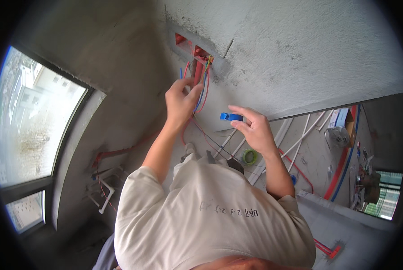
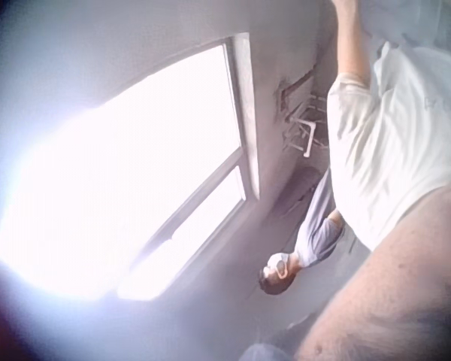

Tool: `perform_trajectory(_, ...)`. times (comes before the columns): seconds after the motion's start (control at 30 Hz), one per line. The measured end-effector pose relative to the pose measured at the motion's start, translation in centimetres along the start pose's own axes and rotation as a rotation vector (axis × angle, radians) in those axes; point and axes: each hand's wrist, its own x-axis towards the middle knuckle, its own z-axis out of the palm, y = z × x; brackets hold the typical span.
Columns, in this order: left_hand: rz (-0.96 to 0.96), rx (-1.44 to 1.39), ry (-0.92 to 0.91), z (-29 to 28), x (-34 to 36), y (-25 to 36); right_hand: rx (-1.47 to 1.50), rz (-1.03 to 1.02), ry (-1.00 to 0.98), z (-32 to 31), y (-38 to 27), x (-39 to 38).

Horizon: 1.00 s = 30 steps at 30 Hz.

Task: The person works on electrical wiring at a ceiling junction box, stripping wire ends, twisting conductors together, and wrapping connections with electrical tape. They repeatedly pull, align, and secure multiple colored wires into the red junction box while another worker is visible nearby.

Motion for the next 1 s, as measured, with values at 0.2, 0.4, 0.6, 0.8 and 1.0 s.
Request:
perform_trajectory(0.2, 0.261, 0.159, 0.147, 5.8, 4.7, -1.5, 0.194, -0.063, 0.041, 2.2, -0.1, 0.0)
perform_trajectory(0.4, 0.245, 0.119, 0.051, 0.0, 4.4, -5.5, -0.014, -0.284, 0.060, 4.3, 1.0, 4.1)
perform_trajectory(0.6, 0.262, 0.097, -0.095, -3.7, 5.5, -7.2, -0.254, -0.628, 0.190, 8.5, 0.2, 14.5)
perform_trajectory(0.8, 0.235, 0.067, -0.150, -4.3, 5.8, -6.8, -0.356, -0.844, 0.168, 9.6, 2.1, 21.1)
perform_trajectory(1.0, 0.023, -0.176, -0.110, -4.4, 4.6, -6.3, -0.287, -0.729, 0.006, 8.8, 1.5, 21.4)
